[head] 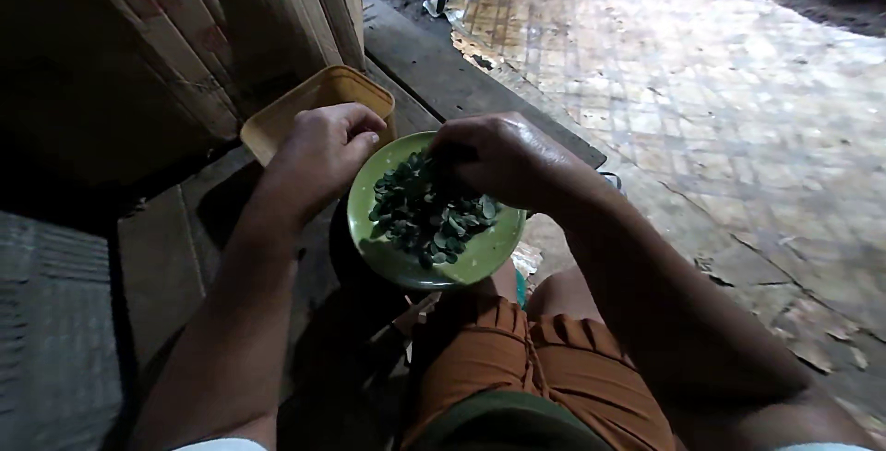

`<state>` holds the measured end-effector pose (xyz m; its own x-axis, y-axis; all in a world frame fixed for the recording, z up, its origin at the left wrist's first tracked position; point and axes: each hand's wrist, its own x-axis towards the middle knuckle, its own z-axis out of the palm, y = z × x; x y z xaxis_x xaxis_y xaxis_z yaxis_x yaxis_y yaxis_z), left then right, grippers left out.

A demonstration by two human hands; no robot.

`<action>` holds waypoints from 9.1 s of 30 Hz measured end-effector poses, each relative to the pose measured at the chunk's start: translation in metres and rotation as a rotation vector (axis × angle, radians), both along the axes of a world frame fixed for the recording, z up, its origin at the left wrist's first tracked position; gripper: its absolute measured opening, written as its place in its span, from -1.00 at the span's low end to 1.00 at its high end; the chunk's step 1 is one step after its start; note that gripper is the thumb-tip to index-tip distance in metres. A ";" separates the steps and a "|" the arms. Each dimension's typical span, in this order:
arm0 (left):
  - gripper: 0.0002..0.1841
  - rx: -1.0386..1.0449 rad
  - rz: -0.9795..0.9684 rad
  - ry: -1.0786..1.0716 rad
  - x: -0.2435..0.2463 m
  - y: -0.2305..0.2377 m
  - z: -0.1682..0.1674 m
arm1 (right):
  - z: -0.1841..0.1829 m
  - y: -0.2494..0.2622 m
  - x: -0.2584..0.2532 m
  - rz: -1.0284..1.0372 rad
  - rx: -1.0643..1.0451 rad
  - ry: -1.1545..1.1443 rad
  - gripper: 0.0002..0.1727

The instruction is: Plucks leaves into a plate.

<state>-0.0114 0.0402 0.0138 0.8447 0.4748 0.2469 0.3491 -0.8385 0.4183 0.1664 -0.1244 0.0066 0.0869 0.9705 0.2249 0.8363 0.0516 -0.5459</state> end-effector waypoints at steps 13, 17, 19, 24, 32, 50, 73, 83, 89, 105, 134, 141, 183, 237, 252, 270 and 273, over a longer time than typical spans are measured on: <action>-0.78 -0.044 -0.002 0.038 0.003 -0.007 0.001 | -0.005 -0.015 0.001 0.022 0.099 0.082 -0.64; -0.78 -0.050 -0.090 0.093 0.001 -0.010 0.002 | -0.019 -0.018 0.004 0.133 0.174 0.066 -0.69; -0.80 -0.030 -0.123 0.153 -0.002 -0.010 0.004 | -0.025 -0.023 0.013 0.189 0.156 0.076 -0.69; -0.80 0.051 -0.188 0.207 -0.011 -0.010 0.007 | -0.045 -0.050 0.036 0.036 0.170 0.263 -0.63; -0.79 0.096 -0.063 0.504 -0.008 -0.024 -0.003 | -0.079 -0.078 0.042 -0.176 0.278 0.443 -0.68; -0.85 0.157 -0.130 -0.023 -0.001 -0.045 -0.018 | -0.073 -0.064 0.008 -0.280 0.436 0.407 -0.76; -0.84 -0.754 -0.229 -0.329 0.036 -0.071 -0.049 | -0.063 -0.045 0.004 -0.267 0.356 0.336 -0.85; -0.86 -0.870 -0.169 -0.375 0.030 -0.067 -0.034 | -0.069 -0.054 0.017 -0.355 0.318 0.396 -0.81; -0.86 -0.632 -0.180 -0.271 0.025 -0.058 -0.032 | -0.068 -0.056 0.021 -0.386 0.316 0.414 -0.82; -0.87 -0.111 -0.184 -0.296 0.026 -0.051 -0.041 | -0.063 -0.040 0.009 -0.280 0.302 0.359 -0.83; -0.74 -0.697 -0.273 -0.230 0.021 -0.037 -0.020 | -0.057 -0.035 0.003 -0.237 0.344 0.476 -0.86; -0.42 -0.963 -0.218 -0.292 0.025 -0.053 -0.023 | -0.057 -0.035 -0.004 -0.260 0.408 0.889 -0.92; -0.83 -0.921 -0.142 -0.549 0.033 -0.077 -0.043 | -0.061 -0.025 -0.013 -0.313 0.512 0.464 -0.89; -0.68 0.015 -0.195 0.504 0.014 -0.040 -0.018 | -0.069 -0.038 0.001 -0.275 0.207 0.014 -0.72; -0.93 -0.760 -0.115 -0.237 0.013 -0.030 -0.008 | -0.065 -0.044 -0.003 -0.272 0.369 0.364 -0.76; -0.84 -0.759 -0.025 -0.171 0.021 -0.041 -0.015 | -0.064 -0.029 -0.005 -0.349 0.471 0.431 -0.83; -0.72 -0.527 -0.033 -0.126 0.018 -0.045 -0.013 | -0.064 -0.030 -0.006 -0.397 0.504 0.319 -0.80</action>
<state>0.0071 -0.0046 0.0005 0.8403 0.5357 0.0829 0.2461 -0.5132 0.8222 0.1607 -0.1540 -0.0574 0.5484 0.6364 0.5424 0.6479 0.0867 -0.7568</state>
